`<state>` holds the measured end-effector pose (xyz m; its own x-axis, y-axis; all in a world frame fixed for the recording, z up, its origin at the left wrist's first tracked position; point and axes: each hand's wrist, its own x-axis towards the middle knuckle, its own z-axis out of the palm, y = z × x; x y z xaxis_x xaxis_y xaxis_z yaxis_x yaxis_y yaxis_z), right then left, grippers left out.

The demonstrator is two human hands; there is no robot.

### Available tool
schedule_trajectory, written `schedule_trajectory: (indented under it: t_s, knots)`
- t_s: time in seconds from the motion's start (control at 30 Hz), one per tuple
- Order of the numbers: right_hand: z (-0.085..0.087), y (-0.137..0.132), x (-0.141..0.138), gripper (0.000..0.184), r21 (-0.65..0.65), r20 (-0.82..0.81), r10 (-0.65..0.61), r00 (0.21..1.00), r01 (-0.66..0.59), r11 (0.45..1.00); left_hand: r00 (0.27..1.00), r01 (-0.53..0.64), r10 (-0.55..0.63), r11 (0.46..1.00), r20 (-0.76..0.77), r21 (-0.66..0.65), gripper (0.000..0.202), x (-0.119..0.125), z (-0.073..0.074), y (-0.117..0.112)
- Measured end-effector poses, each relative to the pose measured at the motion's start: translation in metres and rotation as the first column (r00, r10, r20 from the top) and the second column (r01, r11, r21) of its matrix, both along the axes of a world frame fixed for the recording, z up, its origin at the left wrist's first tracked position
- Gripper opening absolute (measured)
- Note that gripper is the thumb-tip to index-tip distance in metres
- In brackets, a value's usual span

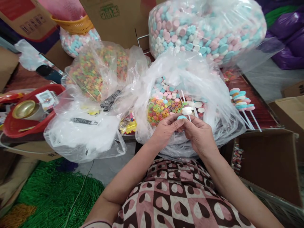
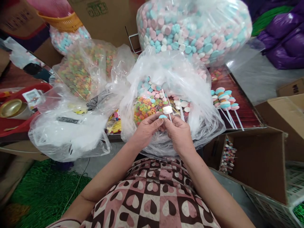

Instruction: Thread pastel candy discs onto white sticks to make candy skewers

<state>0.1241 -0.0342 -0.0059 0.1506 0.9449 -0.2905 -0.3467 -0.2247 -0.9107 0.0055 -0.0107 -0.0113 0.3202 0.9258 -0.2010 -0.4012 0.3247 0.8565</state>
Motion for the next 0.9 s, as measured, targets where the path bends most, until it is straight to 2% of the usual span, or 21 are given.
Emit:
schedule_trajectory:
  t_s: [0.07, 0.23, 0.3, 0.4, 0.53, 0.67, 0.8, 0.9]
  knots:
    - [-0.001, -0.001, 0.001, 0.037, 0.042, 0.040, 0.031, 0.999, -0.033, 0.999, 1.000, 0.009, -0.009, 1.000, -0.001, -0.014, 0.047, -0.001, 0.001, 0.000]
    - [0.001, -0.014, 0.016, 0.035, 0.185, 0.240, 0.010, 0.971, -0.056, 0.981, 0.992, -0.119, 0.118, 0.992, -0.035, -0.040, 0.044, -0.004, 0.002, 0.005]
    - [0.002, -0.027, 0.024, 0.026, 0.155, 0.309, 0.010, 0.951, -0.060, 0.986, 0.982, -0.187, 0.186, 0.982, -0.036, -0.026, 0.042, -0.007, 0.001, 0.007]
    - [0.005, -0.052, 0.033, 0.027, 0.066, 0.363, 0.120, 0.924, -0.154, 0.986, 0.973, -0.230, 0.230, 0.973, -0.003, -0.020, 0.041, -0.010, -0.001, 0.010]
    - [0.006, -0.071, 0.032, 0.034, -0.047, 0.414, 0.241, 0.878, -0.244, 0.969, 0.979, -0.194, 0.199, 0.978, 0.054, -0.077, 0.043, -0.010, -0.004, 0.011]
    - [0.000, -0.070, 0.031, 0.036, -0.058, 0.448, 0.228, 0.864, -0.227, 0.972, 0.983, -0.164, 0.169, 0.983, 0.064, -0.078, 0.043, -0.005, -0.007, 0.010]
    - [-0.005, -0.067, 0.033, 0.037, -0.069, 0.440, 0.223, 0.870, -0.214, 0.974, 0.973, -0.213, 0.217, 0.975, -0.081, 0.060, 0.038, -0.005, -0.008, 0.006]
    - [-0.005, -0.069, 0.034, 0.038, -0.086, 0.406, 0.227, 0.885, -0.211, 0.974, 0.913, -0.222, 0.312, 0.920, -0.262, 0.322, 0.032, -0.009, -0.008, 0.004]
